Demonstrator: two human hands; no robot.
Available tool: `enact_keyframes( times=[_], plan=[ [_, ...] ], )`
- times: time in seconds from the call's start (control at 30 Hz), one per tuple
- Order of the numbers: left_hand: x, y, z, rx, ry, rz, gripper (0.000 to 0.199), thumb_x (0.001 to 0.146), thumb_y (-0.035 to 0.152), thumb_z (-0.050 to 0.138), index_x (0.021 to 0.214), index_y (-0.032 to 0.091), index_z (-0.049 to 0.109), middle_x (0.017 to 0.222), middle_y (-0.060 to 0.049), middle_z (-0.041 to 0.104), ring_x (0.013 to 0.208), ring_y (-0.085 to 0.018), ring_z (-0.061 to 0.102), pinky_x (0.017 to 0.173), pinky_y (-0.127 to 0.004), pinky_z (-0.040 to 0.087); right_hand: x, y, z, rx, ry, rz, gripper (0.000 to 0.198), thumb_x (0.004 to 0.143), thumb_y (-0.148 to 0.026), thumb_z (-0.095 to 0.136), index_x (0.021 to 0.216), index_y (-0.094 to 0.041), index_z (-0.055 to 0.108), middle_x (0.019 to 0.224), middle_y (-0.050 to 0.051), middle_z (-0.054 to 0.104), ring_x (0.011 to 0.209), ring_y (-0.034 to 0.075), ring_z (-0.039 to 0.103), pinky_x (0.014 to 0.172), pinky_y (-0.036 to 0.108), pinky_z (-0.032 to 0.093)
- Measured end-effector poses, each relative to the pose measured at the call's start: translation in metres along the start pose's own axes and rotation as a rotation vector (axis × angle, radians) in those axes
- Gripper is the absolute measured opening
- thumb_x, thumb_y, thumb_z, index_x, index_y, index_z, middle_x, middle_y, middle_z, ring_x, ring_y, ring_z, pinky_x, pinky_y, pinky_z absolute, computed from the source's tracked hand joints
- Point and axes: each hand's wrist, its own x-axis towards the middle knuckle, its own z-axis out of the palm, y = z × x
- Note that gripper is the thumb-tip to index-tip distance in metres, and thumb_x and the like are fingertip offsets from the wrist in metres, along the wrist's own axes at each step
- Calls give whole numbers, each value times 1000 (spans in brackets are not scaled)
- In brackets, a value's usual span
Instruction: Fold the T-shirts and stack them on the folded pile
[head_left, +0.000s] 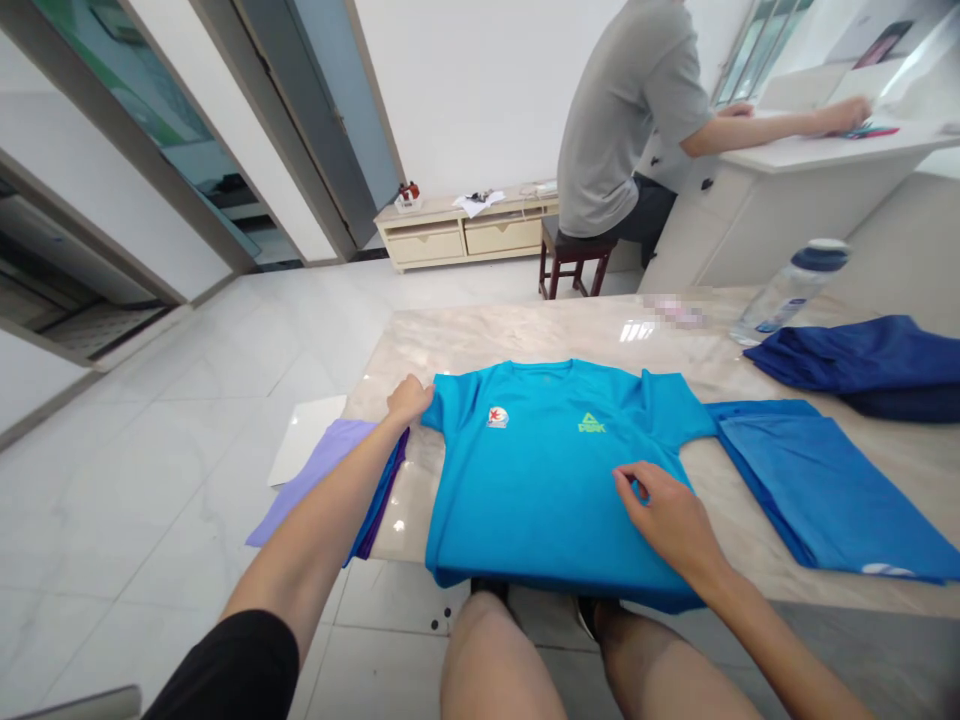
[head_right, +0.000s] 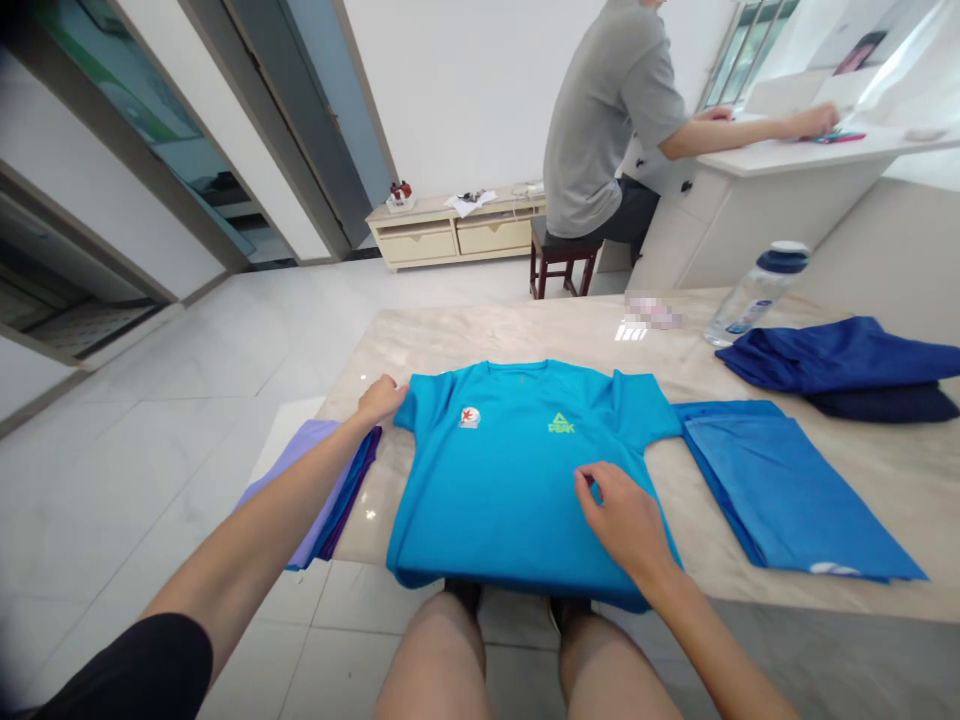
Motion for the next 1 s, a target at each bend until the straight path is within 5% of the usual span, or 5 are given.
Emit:
enact_keyframes(
  times=[0.13, 0.27, 0.43, 0.63, 1.0],
  plan=[
    [23, -5, 25, -22, -36, -6, 39, 93, 58, 68, 89, 20, 73, 100, -20, 81, 109, -39, 77, 88, -41, 55, -6, 15, 19, -74, -11, -87, 37, 115, -43, 46, 99, -23, 73, 95, 6, 77, 84, 23, 74, 71, 33, 50],
    [21, -7, 31, -106, -31, 57, 28, 93, 46, 70, 78, 23, 68, 84, -9, 77, 92, -29, 76, 82, -34, 53, -11, 16, 24, -91, -10, -123, 34, 115, -41, 47, 100, -22, 71, 92, 6, 76, 83, 22, 74, 67, 31, 47],
    [-6, -17, 17, -210, 123, 95, 14, 101, 37, 58, 95, 25, 60, 100, -6, 75, 98, -24, 72, 89, -32, 54, -11, 12, 25, -125, -27, -143, 26, 113, -32, 46, 104, -21, 68, 96, 7, 76, 85, 21, 73, 70, 30, 49],
    [-38, -28, -5, -213, 257, -49, 8, 106, 34, 49, 103, 26, 51, 101, -11, 72, 105, -31, 72, 89, -39, 53, -9, 10, 28, -154, -81, -104, 23, 111, -31, 47, 106, -21, 67, 99, 8, 76, 90, 22, 72, 72, 30, 48],
    [-70, -14, -36, -71, 265, -128, 17, 107, 37, 47, 116, 25, 56, 111, -20, 77, 111, -40, 73, 90, -47, 53, -5, -2, 24, -164, -190, 6, 27, 112, -33, 45, 107, -20, 68, 107, 9, 79, 100, 22, 73, 72, 31, 42]
  ],
)
